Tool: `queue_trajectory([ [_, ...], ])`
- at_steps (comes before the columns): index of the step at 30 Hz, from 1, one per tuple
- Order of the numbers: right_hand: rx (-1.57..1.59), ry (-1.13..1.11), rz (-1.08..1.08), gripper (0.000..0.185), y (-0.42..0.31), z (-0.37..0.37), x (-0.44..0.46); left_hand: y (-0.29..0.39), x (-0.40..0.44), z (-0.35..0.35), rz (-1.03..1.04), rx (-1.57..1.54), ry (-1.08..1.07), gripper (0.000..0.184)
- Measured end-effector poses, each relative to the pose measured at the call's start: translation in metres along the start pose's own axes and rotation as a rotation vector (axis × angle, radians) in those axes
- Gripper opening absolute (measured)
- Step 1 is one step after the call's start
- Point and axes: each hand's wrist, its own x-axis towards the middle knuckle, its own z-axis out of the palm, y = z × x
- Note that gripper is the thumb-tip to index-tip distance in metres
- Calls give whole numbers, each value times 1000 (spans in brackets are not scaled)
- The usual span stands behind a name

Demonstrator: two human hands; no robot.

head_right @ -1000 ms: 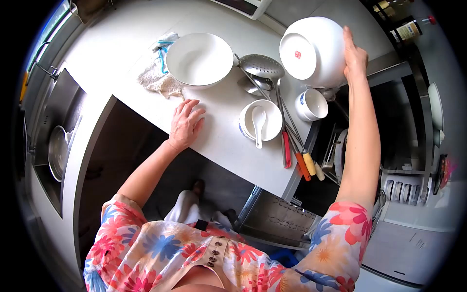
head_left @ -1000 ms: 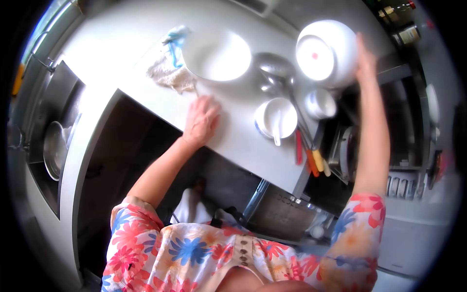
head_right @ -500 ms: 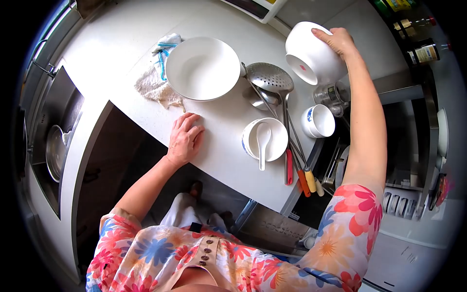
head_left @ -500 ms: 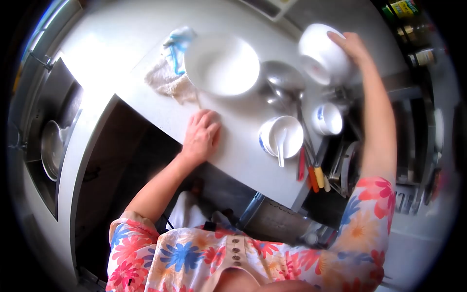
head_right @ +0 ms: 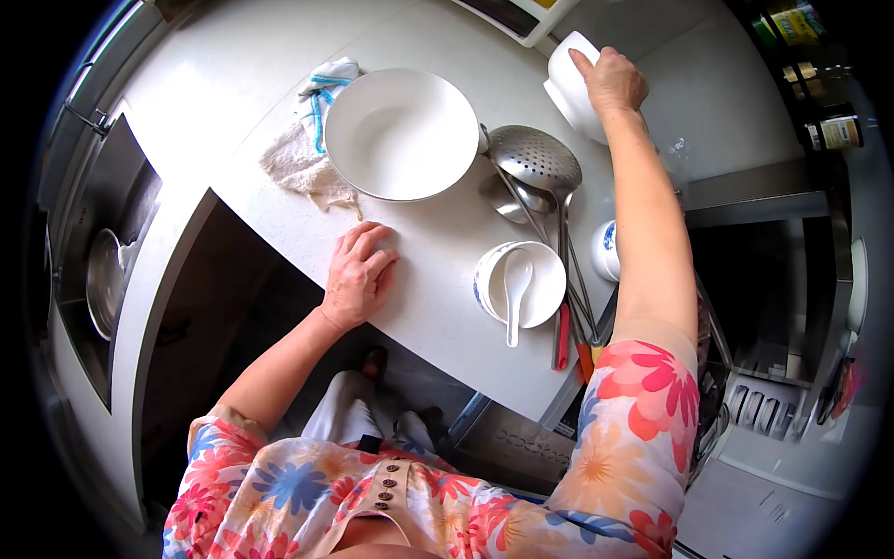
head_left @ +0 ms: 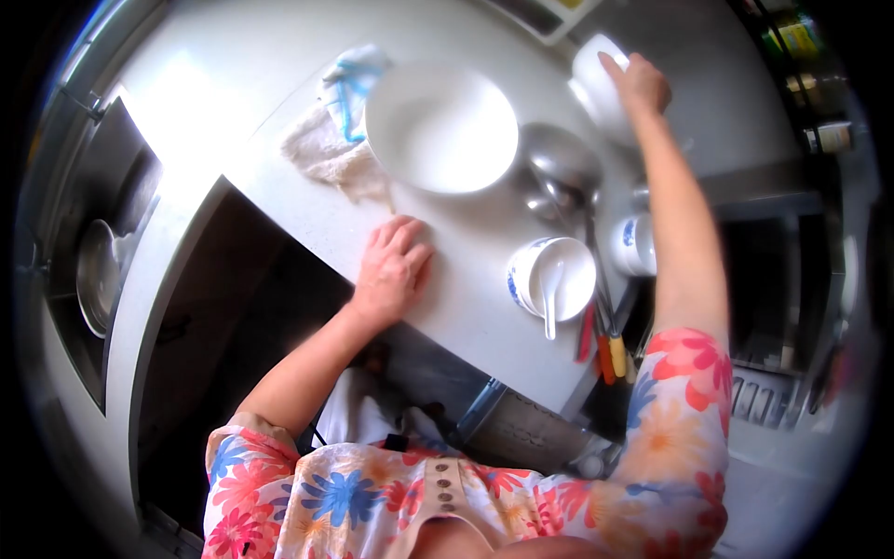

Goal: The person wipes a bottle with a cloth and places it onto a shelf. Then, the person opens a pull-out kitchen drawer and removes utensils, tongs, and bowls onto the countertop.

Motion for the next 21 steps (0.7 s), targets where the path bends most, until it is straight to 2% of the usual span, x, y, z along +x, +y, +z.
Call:
queue_trajectory([
  [14,-9,116,-84,49,-21,34,-10,0,1,-1,-2,-21,4,18],
  [21,40,63,-110,37,-43,44,-33,2,2,-1,3,-32,5,17],
])
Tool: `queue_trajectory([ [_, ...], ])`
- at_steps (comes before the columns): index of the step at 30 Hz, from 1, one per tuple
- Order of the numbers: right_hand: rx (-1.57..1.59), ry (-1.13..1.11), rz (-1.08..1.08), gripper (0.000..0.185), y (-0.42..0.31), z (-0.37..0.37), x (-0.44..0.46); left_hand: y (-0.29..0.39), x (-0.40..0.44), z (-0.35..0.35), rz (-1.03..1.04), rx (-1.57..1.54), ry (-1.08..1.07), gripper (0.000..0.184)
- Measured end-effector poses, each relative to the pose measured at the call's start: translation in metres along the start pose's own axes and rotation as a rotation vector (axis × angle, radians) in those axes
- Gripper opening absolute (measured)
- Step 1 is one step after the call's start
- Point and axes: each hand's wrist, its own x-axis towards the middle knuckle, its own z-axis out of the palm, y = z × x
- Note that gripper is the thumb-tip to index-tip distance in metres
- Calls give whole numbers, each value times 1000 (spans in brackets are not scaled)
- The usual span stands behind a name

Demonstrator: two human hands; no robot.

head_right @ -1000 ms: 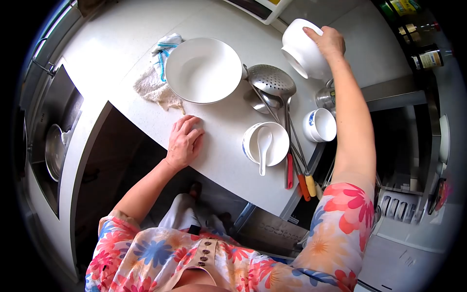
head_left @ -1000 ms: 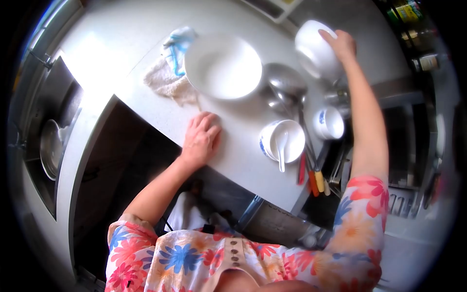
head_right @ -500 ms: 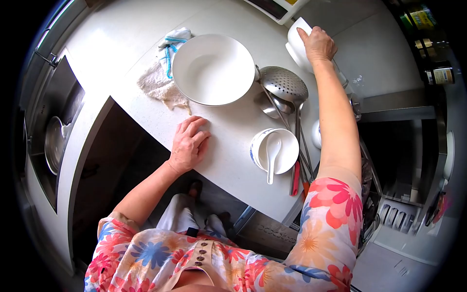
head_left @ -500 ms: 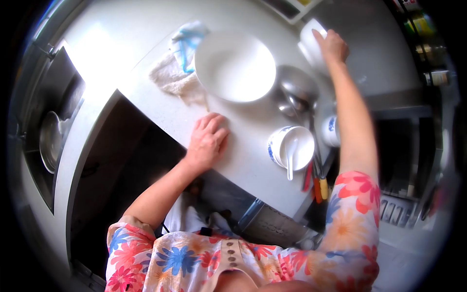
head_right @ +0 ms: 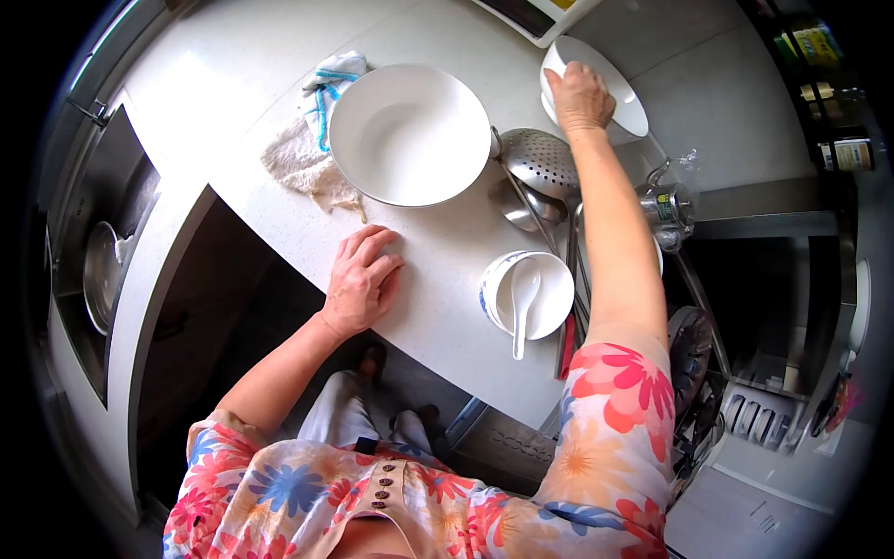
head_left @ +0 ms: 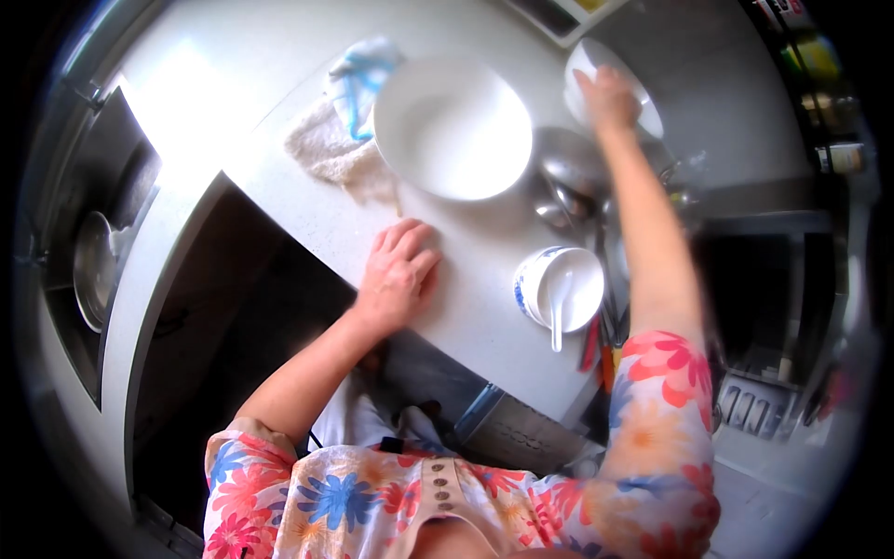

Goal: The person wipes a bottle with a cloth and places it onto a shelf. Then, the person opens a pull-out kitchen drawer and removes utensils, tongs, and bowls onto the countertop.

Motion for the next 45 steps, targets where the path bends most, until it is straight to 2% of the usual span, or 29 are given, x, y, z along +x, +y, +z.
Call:
queue_trajectory([
  [3,49,-2,-28,30,-5,17,-11,0,0,0,3,2,6,16],
  [10,137,-54,-42,26,-8,16,-19,-2,-2,3,-4,-9,20,16],
  [13,69,-275,-11,27,-7,-2,-17,-5,-3,4,5,1,20,16],
  [16,254,-78,-40,32,7,-22,-32,-3,-2,4,9,-3,30,17],
  [17,294,7,-59,27,10,-37,-39,-4,-3,4,11,-2,39,17],
  [19,732,-82,121,22,7,-87,-70,-7,-3,5,15,14,49,19],
  [20,949,-118,231,20,2,-118,-93,-13,-3,10,82,-7,106,19],
  [21,1050,-122,198,17,1,-141,-120,-12,-2,9,75,-6,108,18],
  [22,1144,-126,183,15,2,-165,-154,-17,-1,10,154,33,118,14],
  [24,1359,-354,363,16,-3,-230,-227,-19,-4,9,144,70,69,10],
  [25,1419,-270,247,16,-4,-238,-268,-16,-5,9,98,61,62,13],
  [26,1467,-181,122,15,-6,-242,-312,-20,-3,7,139,185,31,14],
  [27,1457,-262,182,14,-6,-255,-360,-25,-6,10,162,174,40,15],
  [28,1454,-341,220,14,-7,-266,-403,-32,-4,10,113,299,-37,14],
  [30,1337,-553,397,16,3,-271,-495,-45,-1,13,218,398,-35,14],
  [31,1289,-680,546,19,11,-272,-539,-54,1,14,193,378,-27,16],
  [32,1239,-811,690,23,20,-274,-584,-60,-1,13,77,437,-63,18],
  [33,1235,-809,858,26,28,-271,-636,-43,-6,10,65,521,-79,20],
  [34,1227,-810,1025,29,32,-271,-681,-48,-16,7,79,471,-87,22],
  [35,1205,-802,1169,30,40,-274,-715,0,-36,7,-26,577,-63,21],
  [36,1175,-789,1312,32,53,-284,-747,22,-58,10,3,521,-6,20],
  [38,1131,-717,1435,32,76,-293,-808,81,-106,27,137,537,-28,15],
  [39,1129,-674,1496,31,89,-298,-837,120,-136,46,92,348,-47,12],
  [40,1120,-638,1554,31,98,-302,-858,159,-163,64,143,287,-165,11],
  [41,1102,-603,1602,30,113,-312,-889,196,-196,91,129,60,-277,11],
  [42,1082,-585,1643,30,124,-317,-908,234,-216,110,186,69,-430,11],
  [43,1067,-561,1677,29,135,-317,-923,252,-233,132,209,9,-589,13],
  [45,1089,-600,1684,26,154,-318,-942,278,-256,167,204,-151,-778,11],
])
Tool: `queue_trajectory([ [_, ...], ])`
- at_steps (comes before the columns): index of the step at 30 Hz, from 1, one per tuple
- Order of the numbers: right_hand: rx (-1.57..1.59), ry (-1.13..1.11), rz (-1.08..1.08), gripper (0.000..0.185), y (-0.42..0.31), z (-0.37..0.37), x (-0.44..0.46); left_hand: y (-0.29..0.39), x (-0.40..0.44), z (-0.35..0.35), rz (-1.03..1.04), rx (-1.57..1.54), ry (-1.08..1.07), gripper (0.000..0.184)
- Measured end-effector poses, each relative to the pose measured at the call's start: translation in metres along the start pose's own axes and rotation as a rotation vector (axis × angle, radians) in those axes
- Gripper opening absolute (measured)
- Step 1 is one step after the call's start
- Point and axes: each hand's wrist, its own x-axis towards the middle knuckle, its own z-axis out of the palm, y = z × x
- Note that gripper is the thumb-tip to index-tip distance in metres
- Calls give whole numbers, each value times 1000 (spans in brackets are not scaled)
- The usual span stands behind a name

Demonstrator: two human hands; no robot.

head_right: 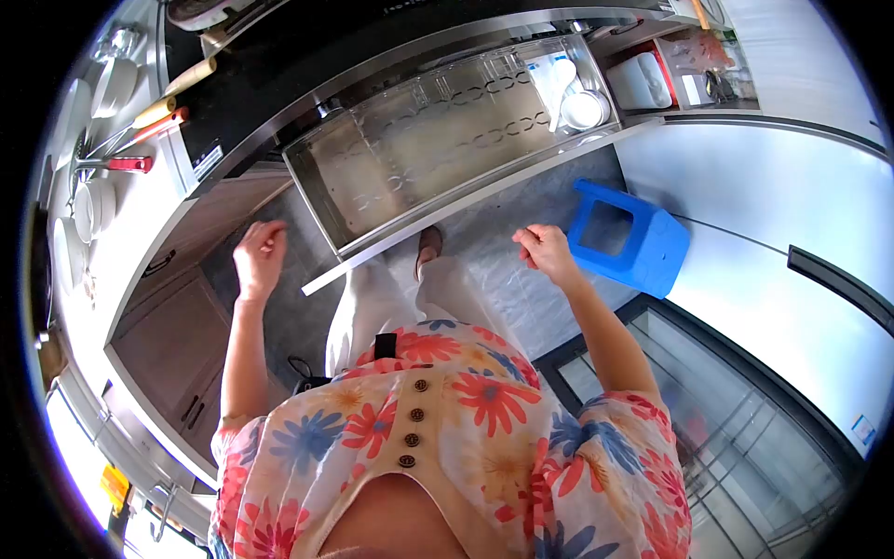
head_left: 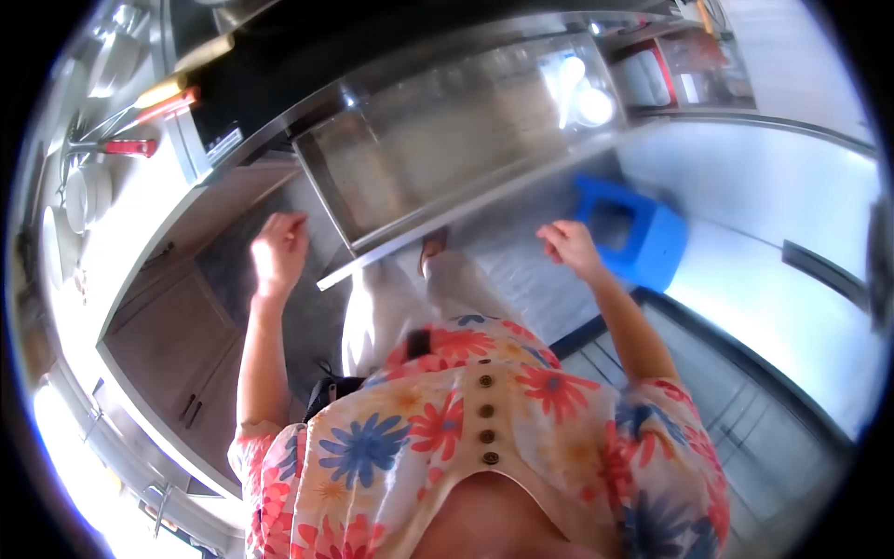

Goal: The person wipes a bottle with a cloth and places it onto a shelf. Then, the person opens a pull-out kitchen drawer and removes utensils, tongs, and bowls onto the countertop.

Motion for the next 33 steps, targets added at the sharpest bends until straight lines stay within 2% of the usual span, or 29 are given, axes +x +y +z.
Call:
queue_trajectory([
  [1,-3,-14,12,25,0,-8,4,12,8,11,84,-2,-25,11],
  [7,-44,-37,-98,21,11,-24,33,39,56,80,55,-54,-263,11],
  [10,46,-78,36,22,19,-34,29,46,78,124,5,-28,-398,15],
  [14,26,-93,82,23,57,-60,36,80,116,190,-44,102,-608,19],
  [17,2,-139,126,23,78,-95,44,117,146,249,-47,59,-693,23],
  [20,-83,-158,75,22,80,-150,65,152,186,314,-25,41,-742,25],
  [21,-96,-95,5,21,79,-171,78,163,199,334,-11,28,-768,26],
  [23,-126,9,-95,20,80,-214,93,185,203,373,-188,-123,-855,26],
  [25,-109,75,-93,19,62,-254,121,205,219,415,-552,-407,-878,25],
  [27,-262,132,-377,19,53,-282,163,186,218,482,-369,-389,-880,23],
  [29,-370,122,-368,18,35,-293,212,197,219,501,-430,-341,-947,22],
  [30,-518,149,-426,20,30,-293,239,218,229,494,-576,-315,-1013,22],
  [33,-927,152,-486,28,21,-279,301,212,227,528,-613,-355,-883,27],
])
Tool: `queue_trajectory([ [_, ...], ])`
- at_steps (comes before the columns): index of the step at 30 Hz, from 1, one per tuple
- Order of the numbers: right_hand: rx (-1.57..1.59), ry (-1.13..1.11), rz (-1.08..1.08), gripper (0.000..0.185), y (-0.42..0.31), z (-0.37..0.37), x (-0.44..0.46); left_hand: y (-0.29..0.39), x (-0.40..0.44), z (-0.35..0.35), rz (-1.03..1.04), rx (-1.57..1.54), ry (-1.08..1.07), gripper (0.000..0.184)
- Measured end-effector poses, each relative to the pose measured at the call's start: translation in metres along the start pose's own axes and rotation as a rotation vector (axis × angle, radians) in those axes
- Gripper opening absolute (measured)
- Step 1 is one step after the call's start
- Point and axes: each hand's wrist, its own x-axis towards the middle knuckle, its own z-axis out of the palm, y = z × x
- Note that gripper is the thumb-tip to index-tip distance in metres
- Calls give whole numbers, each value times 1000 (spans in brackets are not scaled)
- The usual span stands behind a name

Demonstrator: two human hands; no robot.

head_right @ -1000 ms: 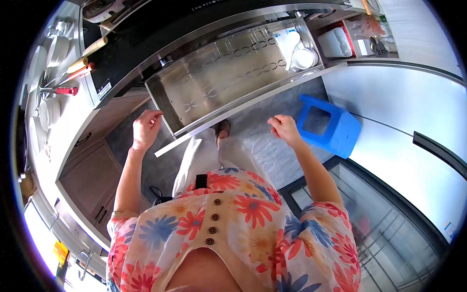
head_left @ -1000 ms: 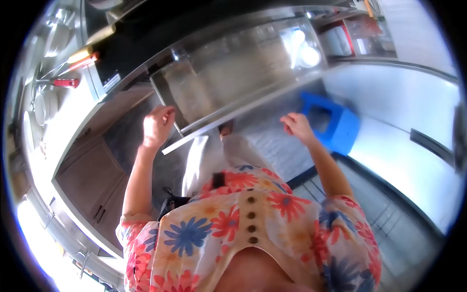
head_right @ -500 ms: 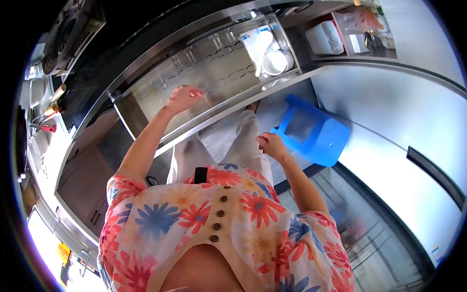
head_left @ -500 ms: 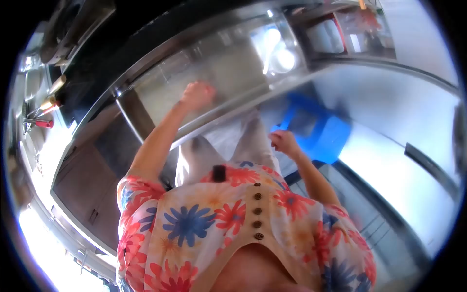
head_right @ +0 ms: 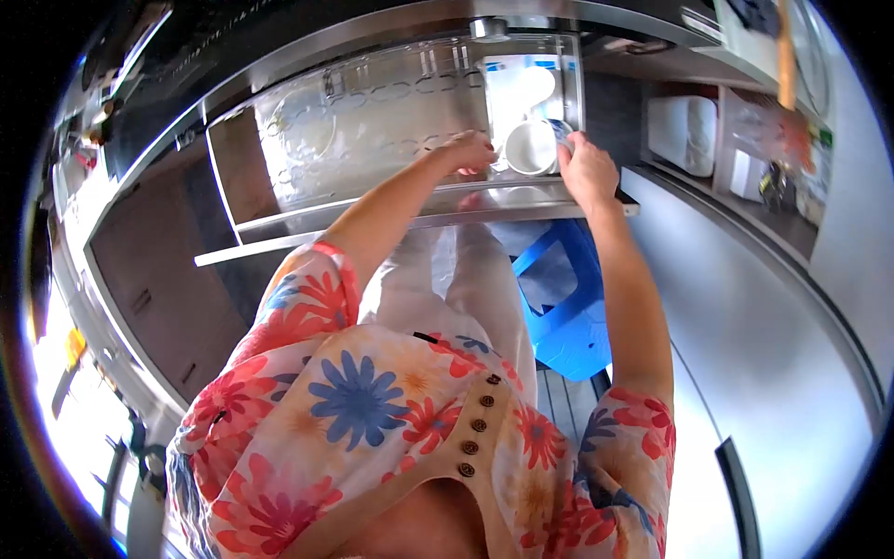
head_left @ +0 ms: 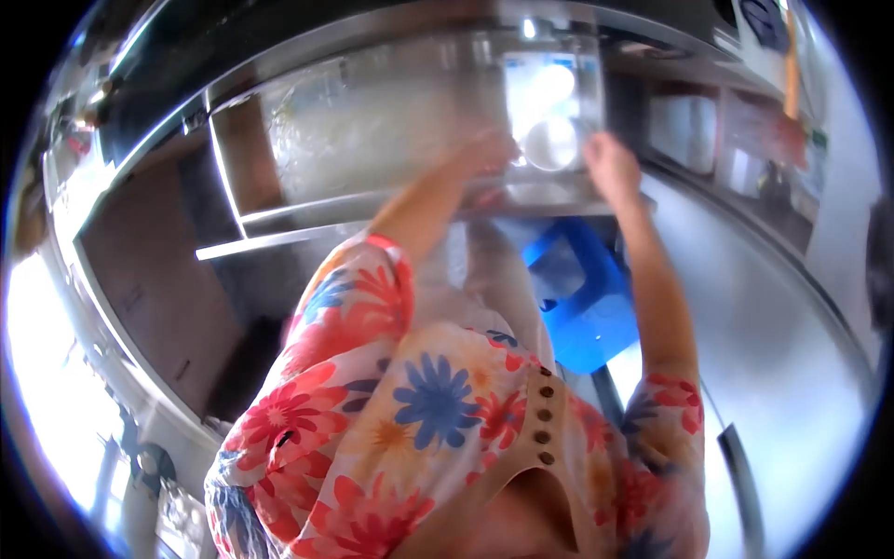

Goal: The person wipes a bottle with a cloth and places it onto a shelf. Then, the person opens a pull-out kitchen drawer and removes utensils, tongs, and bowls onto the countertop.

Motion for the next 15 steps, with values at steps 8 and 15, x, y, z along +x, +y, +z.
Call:
queue_trajectory([
  [8,-311,-469,191,36,-32,21,56,8,59,46,53,355,87,28],
  [15,-394,-478,168,33,-26,37,69,23,63,51,-307,-150,358,12],
])
